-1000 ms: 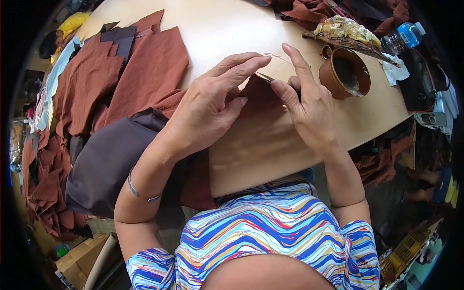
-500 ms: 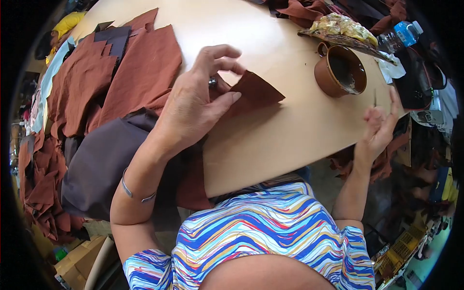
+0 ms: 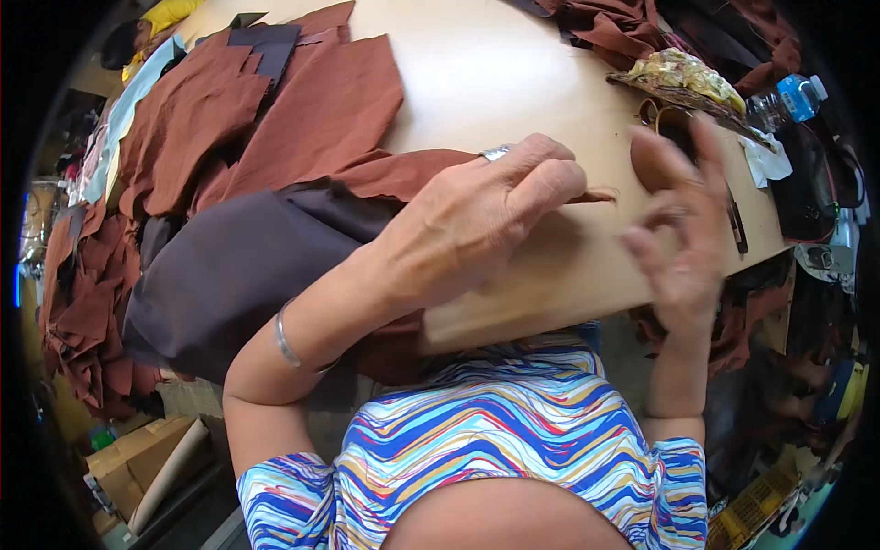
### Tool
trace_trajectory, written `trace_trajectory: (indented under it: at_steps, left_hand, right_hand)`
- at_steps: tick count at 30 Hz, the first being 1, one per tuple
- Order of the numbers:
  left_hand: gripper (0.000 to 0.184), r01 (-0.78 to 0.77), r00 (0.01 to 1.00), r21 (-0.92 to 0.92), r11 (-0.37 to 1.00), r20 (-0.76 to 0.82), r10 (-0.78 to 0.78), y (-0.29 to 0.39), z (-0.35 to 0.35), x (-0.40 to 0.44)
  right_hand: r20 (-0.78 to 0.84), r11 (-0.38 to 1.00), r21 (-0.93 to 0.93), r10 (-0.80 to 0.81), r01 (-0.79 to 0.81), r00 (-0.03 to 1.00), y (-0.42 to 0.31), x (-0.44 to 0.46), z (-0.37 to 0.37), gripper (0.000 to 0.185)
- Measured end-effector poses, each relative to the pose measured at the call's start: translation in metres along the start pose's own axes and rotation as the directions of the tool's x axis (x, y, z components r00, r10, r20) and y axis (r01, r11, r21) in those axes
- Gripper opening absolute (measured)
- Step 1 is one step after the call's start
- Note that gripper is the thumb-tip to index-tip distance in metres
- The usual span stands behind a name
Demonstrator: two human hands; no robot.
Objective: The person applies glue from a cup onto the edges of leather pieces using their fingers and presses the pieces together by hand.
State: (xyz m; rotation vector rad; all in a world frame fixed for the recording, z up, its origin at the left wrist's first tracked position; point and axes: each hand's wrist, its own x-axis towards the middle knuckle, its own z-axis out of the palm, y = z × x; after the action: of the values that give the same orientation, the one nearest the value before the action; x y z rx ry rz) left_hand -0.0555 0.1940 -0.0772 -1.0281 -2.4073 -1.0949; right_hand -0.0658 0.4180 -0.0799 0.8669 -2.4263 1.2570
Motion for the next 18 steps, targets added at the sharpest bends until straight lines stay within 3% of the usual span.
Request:
trace_trajectory:
  at_steps: [2,4,6,7,8,9,10,12,13,14,17,18]
  left_hand:
    - [0.038,0.024,0.998,0.032,0.999,-0.065,-0.021,0.002,-0.001,-0.004]
    - [0.04,0.088,0.985,0.12,0.989,-0.159,-0.068,0.0,-0.008,-0.013]
    - [0.041,0.145,0.974,0.473,0.869,-0.221,-0.043,-0.015,-0.022,-0.035]
    - [0.04,0.197,0.967,0.602,0.774,-0.25,-0.052,-0.02,-0.031,-0.046]
    - [0.041,0.285,0.954,0.648,0.706,-0.267,-0.14,-0.021,-0.04,-0.055]
    - [0.042,0.365,0.931,0.686,0.629,-0.287,-0.227,-0.021,-0.048,-0.065]
    - [0.054,0.428,0.904,0.673,0.603,-0.33,-0.273,-0.023,-0.049,-0.075]
    - [0.064,0.438,0.899,0.74,0.511,-0.339,-0.279,-0.021,-0.05,-0.085]
    - [0.068,0.442,0.895,0.769,0.463,-0.344,-0.284,-0.019,-0.05,-0.091]
    - [0.083,0.492,0.863,0.708,0.506,-0.32,-0.391,-0.016,-0.052,-0.1]
    - [0.076,0.579,0.808,0.613,0.537,-0.348,-0.475,-0.011,-0.079,-0.111]
    - [0.074,0.472,0.881,0.744,0.473,-0.378,-0.284,-0.013,-0.099,-0.109]
  right_hand:
    - [0.079,0.987,0.16,-0.001,-0.012,0.997,-0.016,0.015,0.022,0.051]
    - [-0.031,0.969,0.244,-0.035,0.042,0.999,-0.019,0.033,0.035,0.049]
    - [-0.099,0.965,0.259,-0.003,0.028,0.995,-0.028,0.046,0.03,0.047]
    - [-0.102,0.969,0.248,0.023,0.003,0.994,-0.032,0.052,0.019,0.046]
    - [-0.149,0.971,0.221,-0.057,0.09,0.987,-0.033,0.059,0.014,0.045]
    - [-0.192,0.967,0.189,-0.135,0.172,0.972,-0.032,0.067,0.01,0.044]
    - [-0.233,0.956,0.154,-0.212,0.251,0.949,-0.031,0.074,0.006,0.043]
    - [-0.249,0.969,0.042,-0.225,0.242,0.942,-0.031,0.082,0.001,0.043]
    - [-0.256,0.964,0.053,-0.239,0.26,0.937,-0.032,0.088,0.002,0.043]
    - [-0.262,0.959,0.064,-0.252,0.277,0.932,-0.033,0.094,0.003,0.044]
    - [-0.299,0.877,0.281,-0.307,0.391,0.904,-0.044,0.133,0.031,0.046]
    - [-0.315,0.836,0.348,-0.321,0.424,0.893,-0.046,0.145,0.04,0.047]
